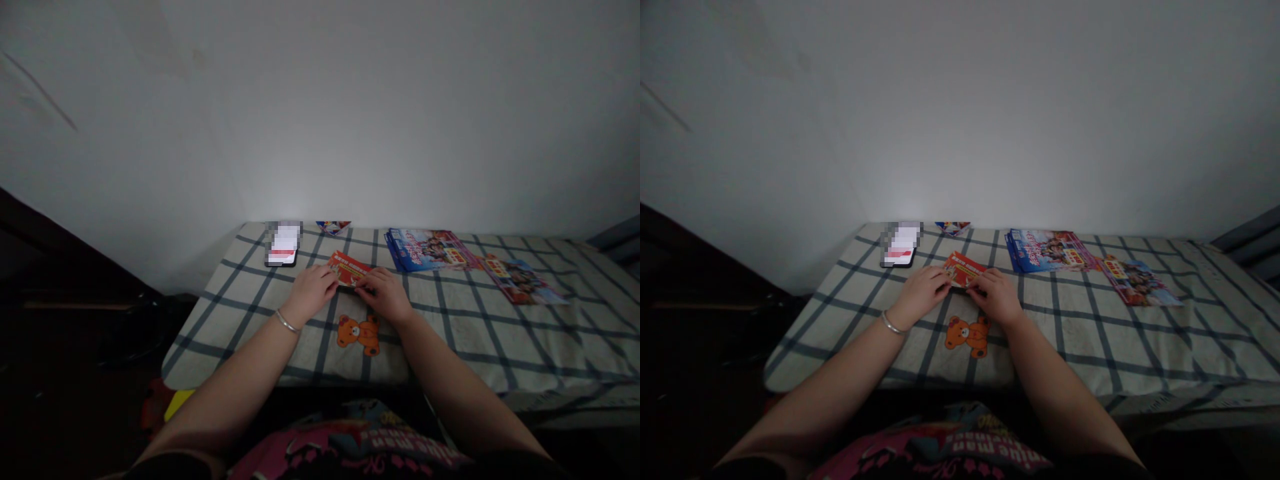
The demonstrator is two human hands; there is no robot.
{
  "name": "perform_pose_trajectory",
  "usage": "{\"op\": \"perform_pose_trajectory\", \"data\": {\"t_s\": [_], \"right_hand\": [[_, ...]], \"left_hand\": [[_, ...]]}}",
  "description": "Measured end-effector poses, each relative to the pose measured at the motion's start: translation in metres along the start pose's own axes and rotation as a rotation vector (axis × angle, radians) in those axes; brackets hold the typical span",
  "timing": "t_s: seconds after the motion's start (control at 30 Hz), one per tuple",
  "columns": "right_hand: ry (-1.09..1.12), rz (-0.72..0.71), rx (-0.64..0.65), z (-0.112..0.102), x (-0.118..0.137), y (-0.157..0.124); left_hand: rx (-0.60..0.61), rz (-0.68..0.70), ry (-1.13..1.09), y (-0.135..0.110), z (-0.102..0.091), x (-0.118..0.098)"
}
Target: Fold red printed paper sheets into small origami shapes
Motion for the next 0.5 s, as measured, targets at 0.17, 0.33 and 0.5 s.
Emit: {"op": "perform_pose_trajectory", "data": {"t_s": [0.17,0.33,0.5], "right_hand": [[-0.008,0.072,-0.008,-0.006,-0.016,-0.002],[-0.021,0.086,0.002,-0.011,-0.021,-0.003],[0.002,0.034,-0.013,-0.014,-0.011,-0.002]], "left_hand": [[0.012,-0.04,0.001,-0.001,0.002,0.003],[0.005,-0.03,0.012,-0.001,0.002,0.004],[0.046,-0.047,0.013,-0.001,0.0,0.003]]}}
Point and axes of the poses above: each hand's wrist, its own y-axis towards the middle knuckle, its own z-axis out of the palm, x = y × z, the point moved 1 cm from there along y, towards the middle knuckle, and after that the axes turned 10 degrees about y, right-handed, at the moved point
